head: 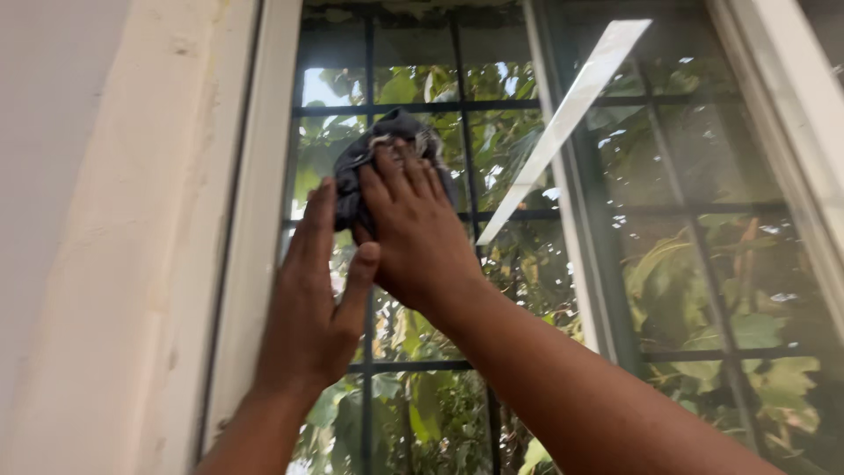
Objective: The person wipes a sliding window frame and glass pane with a cloth. They pick up a spray bottle from the floor, place it on the windowsill, and continue wiping the window surface and frame.
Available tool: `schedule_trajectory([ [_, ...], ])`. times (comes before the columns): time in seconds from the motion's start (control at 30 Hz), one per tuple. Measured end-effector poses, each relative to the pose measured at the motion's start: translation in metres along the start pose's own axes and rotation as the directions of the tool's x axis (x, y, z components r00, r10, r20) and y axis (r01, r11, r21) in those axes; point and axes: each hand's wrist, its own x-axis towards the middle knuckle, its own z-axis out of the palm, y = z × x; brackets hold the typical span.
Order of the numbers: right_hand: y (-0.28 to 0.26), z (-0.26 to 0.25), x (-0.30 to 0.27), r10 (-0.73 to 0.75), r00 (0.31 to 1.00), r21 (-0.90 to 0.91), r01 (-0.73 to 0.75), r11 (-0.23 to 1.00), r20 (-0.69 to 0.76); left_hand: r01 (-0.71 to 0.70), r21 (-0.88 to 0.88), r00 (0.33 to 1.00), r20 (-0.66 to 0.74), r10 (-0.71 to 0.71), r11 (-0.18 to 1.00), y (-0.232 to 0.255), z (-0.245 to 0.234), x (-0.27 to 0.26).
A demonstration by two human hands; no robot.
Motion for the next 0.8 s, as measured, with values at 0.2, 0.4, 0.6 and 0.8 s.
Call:
schedule_trajectory([
  [0.2,-0.043,-0.014,-0.054,0.078,0.996,0.123,-0.073,0.99,-0.033,-0.004,-0.053,1.0,-0.004,0.004,0.999,0.0,-0.005,-0.002],
  [0.4,-0.002,-0.054,-0.093,0.024,0.975,0.024,-0.029,0.999,0.222,-0.042,0.067,0.993,0.109,0.035,0.997,0.0,-0.009,0.0],
  [0.6,0.079,-0.069,-0.064,0.217,0.969,-0.143,-0.2,0.969,0.117,-0.07,0.133,0.994,0.094,0.058,0.989,-0.003,-0.003,-0.002],
  [0.8,0.018,-0.058,-0.14,0.337,0.935,-0.17,-0.316,0.933,0.114,-0.066,0.194,0.995,0.088,0.05,0.979,-0.001,0.0,-0.007],
])
